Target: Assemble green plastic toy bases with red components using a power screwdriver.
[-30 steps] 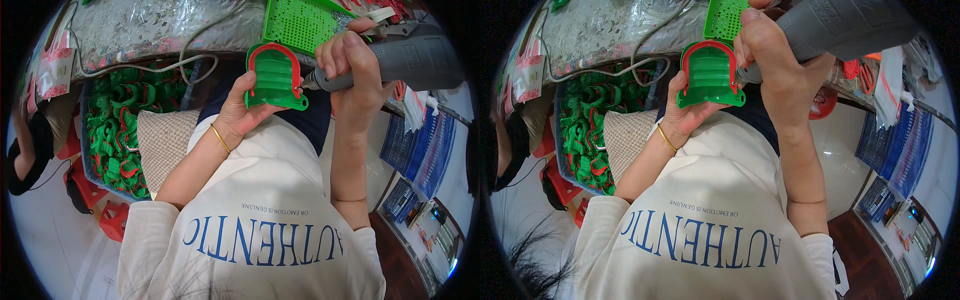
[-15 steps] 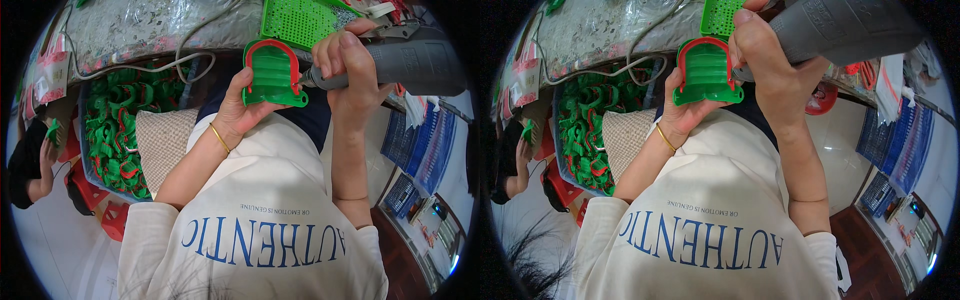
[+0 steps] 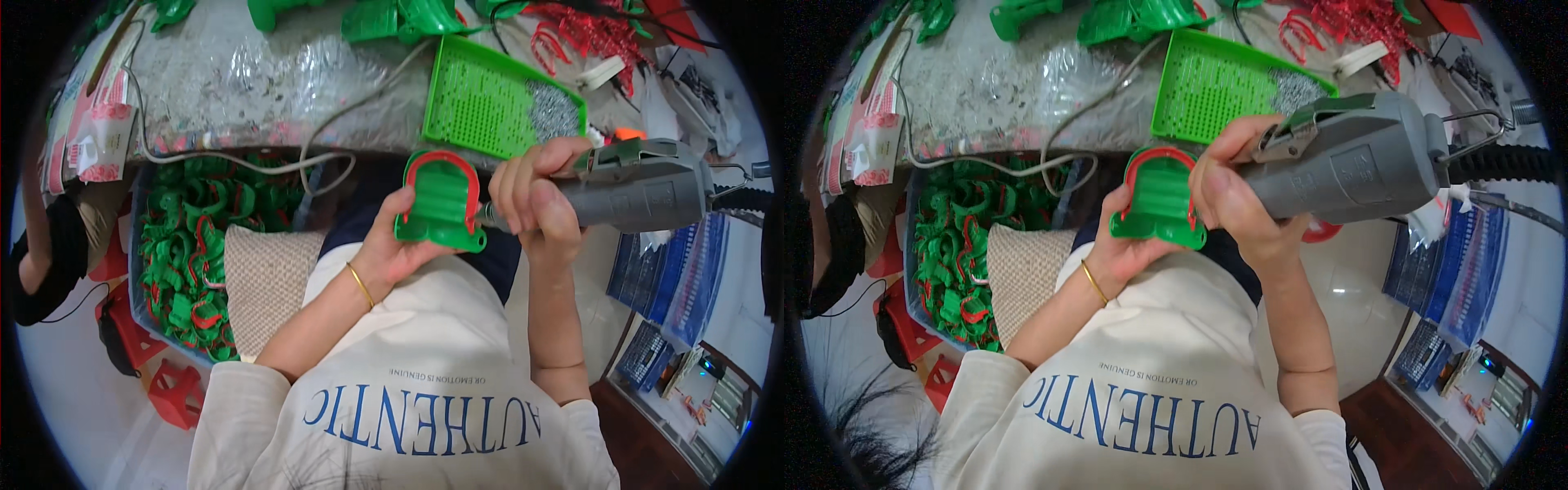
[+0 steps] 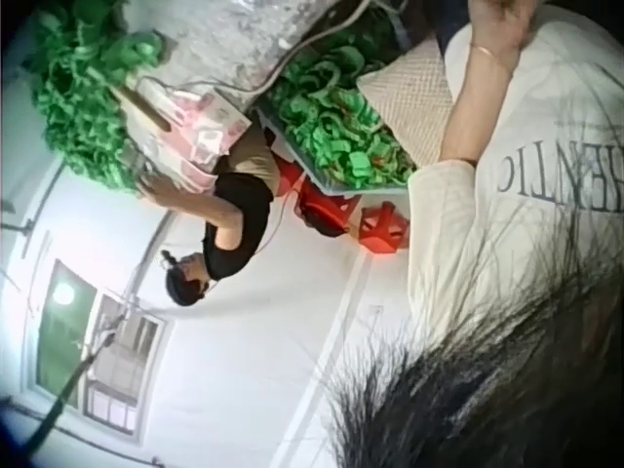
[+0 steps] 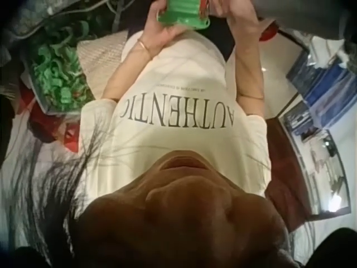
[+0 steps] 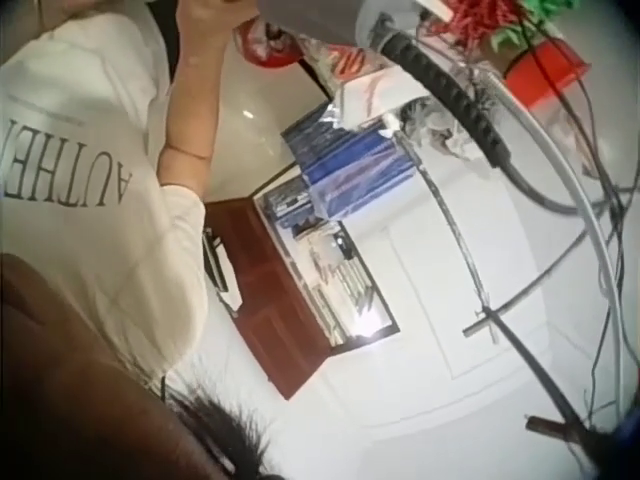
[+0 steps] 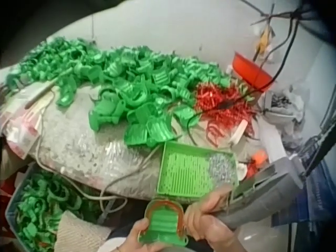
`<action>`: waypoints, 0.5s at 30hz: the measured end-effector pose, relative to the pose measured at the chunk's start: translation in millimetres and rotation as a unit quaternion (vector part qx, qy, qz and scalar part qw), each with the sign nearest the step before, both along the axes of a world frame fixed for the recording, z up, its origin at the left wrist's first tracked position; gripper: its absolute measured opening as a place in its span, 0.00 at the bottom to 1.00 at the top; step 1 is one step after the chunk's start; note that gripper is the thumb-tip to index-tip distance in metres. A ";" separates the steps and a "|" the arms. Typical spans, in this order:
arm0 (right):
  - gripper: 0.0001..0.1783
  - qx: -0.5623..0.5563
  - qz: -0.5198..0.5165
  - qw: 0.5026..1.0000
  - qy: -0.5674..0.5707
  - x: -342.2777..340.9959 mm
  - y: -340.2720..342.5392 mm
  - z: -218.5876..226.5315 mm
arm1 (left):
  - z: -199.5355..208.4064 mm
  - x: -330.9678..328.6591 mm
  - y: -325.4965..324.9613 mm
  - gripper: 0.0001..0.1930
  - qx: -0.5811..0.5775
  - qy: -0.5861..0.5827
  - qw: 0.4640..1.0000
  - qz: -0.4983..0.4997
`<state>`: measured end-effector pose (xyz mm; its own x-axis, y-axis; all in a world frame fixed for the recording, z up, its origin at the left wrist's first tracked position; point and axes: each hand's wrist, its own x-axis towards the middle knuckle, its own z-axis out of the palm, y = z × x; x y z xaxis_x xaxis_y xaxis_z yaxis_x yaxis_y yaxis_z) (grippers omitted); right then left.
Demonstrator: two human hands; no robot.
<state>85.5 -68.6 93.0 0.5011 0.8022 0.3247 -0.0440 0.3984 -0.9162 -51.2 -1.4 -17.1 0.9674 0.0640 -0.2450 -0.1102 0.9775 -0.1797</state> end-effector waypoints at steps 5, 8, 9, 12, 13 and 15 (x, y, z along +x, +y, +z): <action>0.13 0.117 0.065 0.990 0.054 16.9 12.0 31.8 | -2.1 -0.9 4.5 0.37 0.044 0.008 0.999 -0.014; 0.12 0.075 -0.027 0.996 0.034 32.8 28.9 35.1 | 7.0 2.2 0.8 0.40 0.097 -0.044 0.994 -0.011; 0.13 0.030 -0.094 0.995 0.018 38.4 35.6 34.3 | 7.3 3.6 0.3 0.40 0.094 -0.044 0.994 -0.014; 0.12 0.045 -0.132 0.990 0.000 55.1 58.3 10.3 | 3.9 7.0 2.4 0.40 0.102 -0.043 0.994 -0.016; 0.10 0.057 -0.149 0.987 -0.011 57.1 65.9 0.7 | 1.8 6.3 3.3 0.41 0.094 -0.042 0.995 -0.015; 0.09 0.044 -0.175 0.983 -0.016 63.6 78.9 -14.8 | -1.1 7.4 4.9 0.41 0.077 -0.038 0.996 -0.023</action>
<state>149.0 10.3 78.1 0.7306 0.5499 0.4047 0.1377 0.4618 -0.8762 -43.7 3.5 -18.2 0.9854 0.0512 -0.1623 -0.0571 0.9978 -0.0323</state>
